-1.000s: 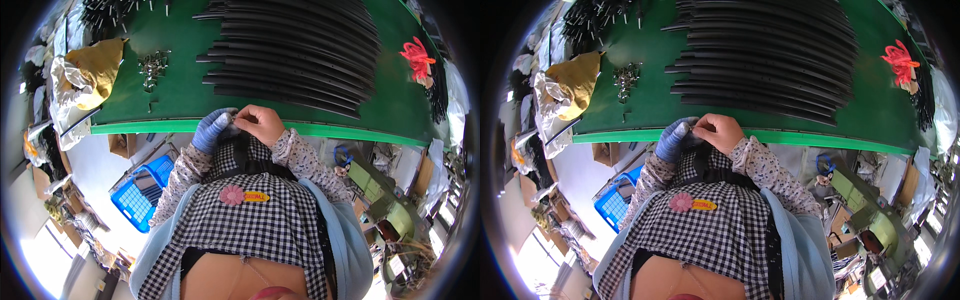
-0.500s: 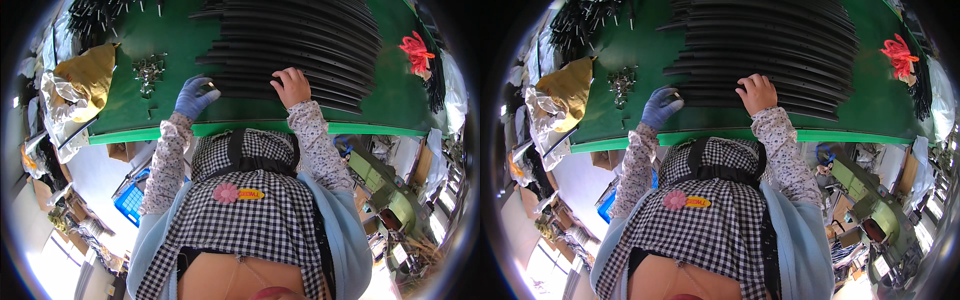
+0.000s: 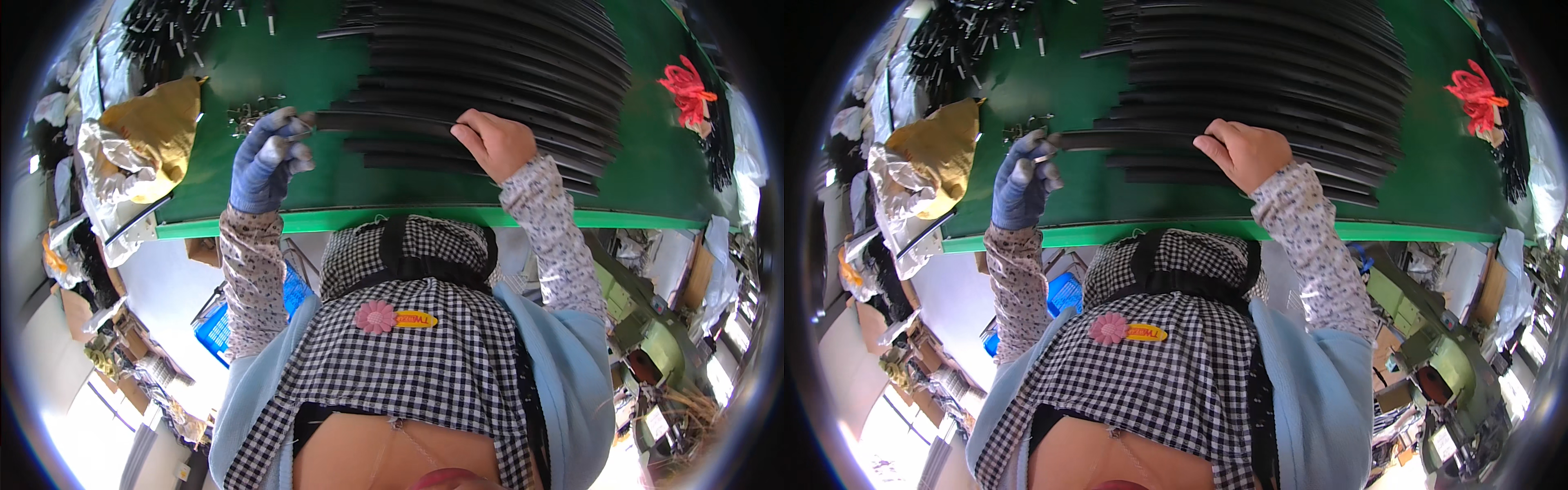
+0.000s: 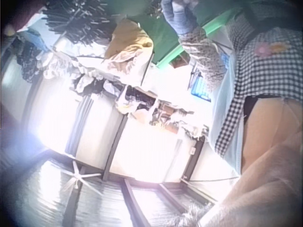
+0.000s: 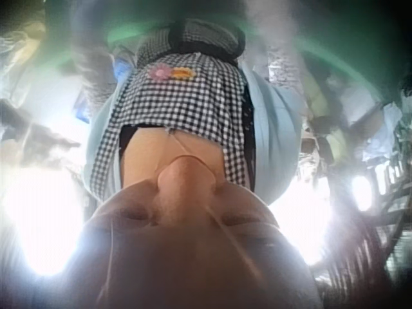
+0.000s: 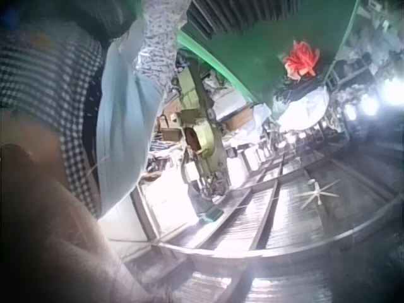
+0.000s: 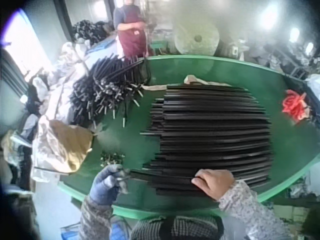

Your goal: The person removes a bundle of black metal rods from a yellow basket, places them on a green worktable, and inserts small metal fasteners into the ends of each rod one by one. The person then gathers the assembled rods and returns them to the yellow basket.

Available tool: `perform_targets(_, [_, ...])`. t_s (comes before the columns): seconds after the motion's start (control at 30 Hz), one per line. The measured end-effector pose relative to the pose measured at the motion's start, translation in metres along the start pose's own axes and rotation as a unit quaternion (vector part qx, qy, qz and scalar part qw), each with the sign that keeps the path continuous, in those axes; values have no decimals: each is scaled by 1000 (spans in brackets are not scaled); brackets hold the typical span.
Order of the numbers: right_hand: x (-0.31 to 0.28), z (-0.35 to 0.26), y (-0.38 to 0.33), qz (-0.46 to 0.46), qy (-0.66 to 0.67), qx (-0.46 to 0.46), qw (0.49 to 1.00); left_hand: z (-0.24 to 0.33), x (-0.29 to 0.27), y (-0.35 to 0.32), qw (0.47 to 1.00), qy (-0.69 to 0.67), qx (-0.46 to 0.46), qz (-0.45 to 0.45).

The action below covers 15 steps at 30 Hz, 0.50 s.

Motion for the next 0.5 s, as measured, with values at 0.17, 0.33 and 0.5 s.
perform_targets(0.17, [-38, -54, 7, 25, -35, -52, 998, 29, -4, -34, 988, 66, 126, 60])
perform_targets(0.33, [-43, -71, 8, -12, 8, -54, 998, 32, 6, -51, 975, 65, 202, 64])
perform_targets(0.5, [-44, -83, 4, -28, 11, -47, 998, 40, 17, -61, 959, 168, 218, 72])
Point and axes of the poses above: each hand's wrist, its own y-axis towards the middle knuckle, its own x-axis out of the palm, z = x × y, the point moved 3 cm from there along y, towards the middle knuckle, and after that the axes turned 14 degrees about -z, right-handed, at the moved point
